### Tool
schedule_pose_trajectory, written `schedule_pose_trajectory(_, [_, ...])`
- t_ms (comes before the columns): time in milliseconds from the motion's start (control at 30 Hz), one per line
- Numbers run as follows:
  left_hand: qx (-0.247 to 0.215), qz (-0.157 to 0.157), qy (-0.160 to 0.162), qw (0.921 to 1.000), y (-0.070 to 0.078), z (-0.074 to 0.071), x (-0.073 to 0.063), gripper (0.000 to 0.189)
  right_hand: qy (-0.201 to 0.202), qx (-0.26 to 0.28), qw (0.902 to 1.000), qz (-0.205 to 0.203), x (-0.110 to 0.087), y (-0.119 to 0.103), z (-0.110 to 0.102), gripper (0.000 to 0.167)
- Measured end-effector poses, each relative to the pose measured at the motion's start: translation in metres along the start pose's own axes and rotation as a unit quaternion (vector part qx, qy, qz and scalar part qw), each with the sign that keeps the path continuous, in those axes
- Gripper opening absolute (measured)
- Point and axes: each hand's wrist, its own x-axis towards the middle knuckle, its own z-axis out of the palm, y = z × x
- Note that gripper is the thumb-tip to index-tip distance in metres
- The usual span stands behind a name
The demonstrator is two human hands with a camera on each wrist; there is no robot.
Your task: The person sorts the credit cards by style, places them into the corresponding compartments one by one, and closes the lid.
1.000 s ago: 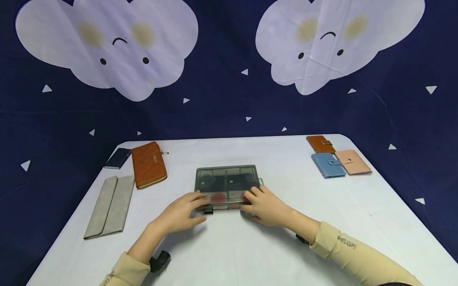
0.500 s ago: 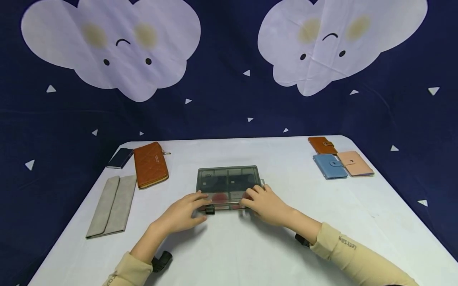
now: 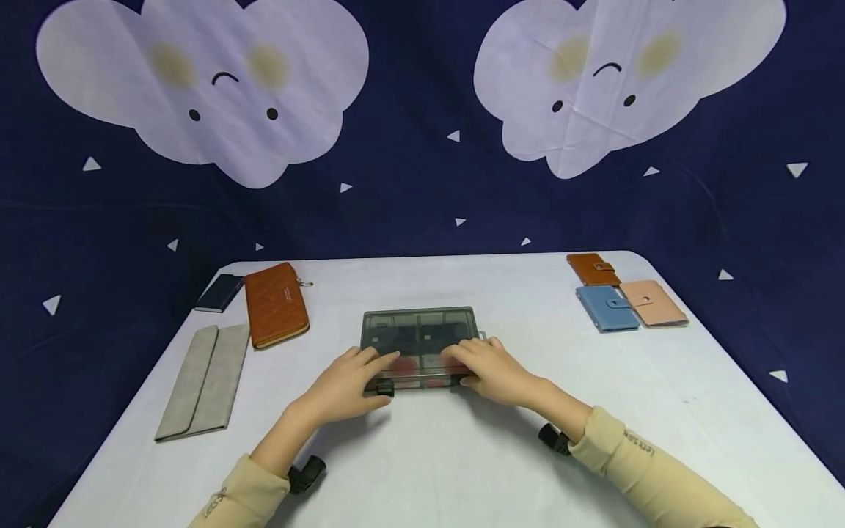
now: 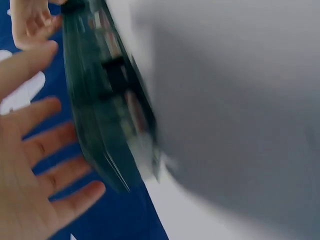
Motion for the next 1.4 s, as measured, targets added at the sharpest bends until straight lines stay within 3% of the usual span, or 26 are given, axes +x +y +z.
schedule_pose_trajectory(200, [0.092,-0.032,-0.016,0.9951,0.017,0.006,0.017,0.059,-0.013,-0.031,0.9991,0.025,-0.006,0.007,-0.001,0.052])
schedule_pose_trajectory(400, [0.165,-0.063,-0.004,0.9843,0.029,0.017,0.026,0.064,-0.019,-0.074,0.9947,0.069,-0.010,0.008,0.000,0.061])
schedule_pose_trajectory(567, [0.240,-0.091,0.025,0.9661,0.038,0.026,0.030,0.068,-0.023,-0.077,0.9941,0.074,-0.009,0.008,0.000,0.062])
schedule_pose_trajectory(700, [0.285,-0.116,0.040,0.9507,0.043,0.032,0.033,0.054,-0.025,-0.078,0.9939,0.075,-0.008,0.007,0.001,0.062])
schedule_pose_trajectory(767, [0.289,-0.129,0.032,0.9482,0.045,0.032,0.034,0.047,-0.024,-0.080,0.9937,0.074,-0.007,0.007,0.001,0.061])
schedule_pose_trajectory(933, [0.239,-0.159,-0.020,0.9577,0.046,0.027,0.037,0.054,-0.024,-0.084,0.9934,0.074,-0.007,0.007,0.003,0.062])
schedule_pose_trajectory(1033, [0.207,-0.148,-0.031,0.9665,0.045,0.020,0.037,0.060,-0.026,-0.081,0.9937,0.073,-0.008,0.006,0.003,0.063])
schedule_pose_trajectory(1233, [0.152,-0.043,-0.006,0.9874,0.022,0.000,0.029,0.045,-0.037,-0.084,0.9933,0.070,-0.009,0.007,0.003,0.066])
schedule_pose_trajectory(1400, [0.117,0.030,0.024,0.9923,-0.004,-0.006,0.021,0.044,-0.041,-0.095,0.9920,0.072,-0.009,0.007,0.005,0.068])
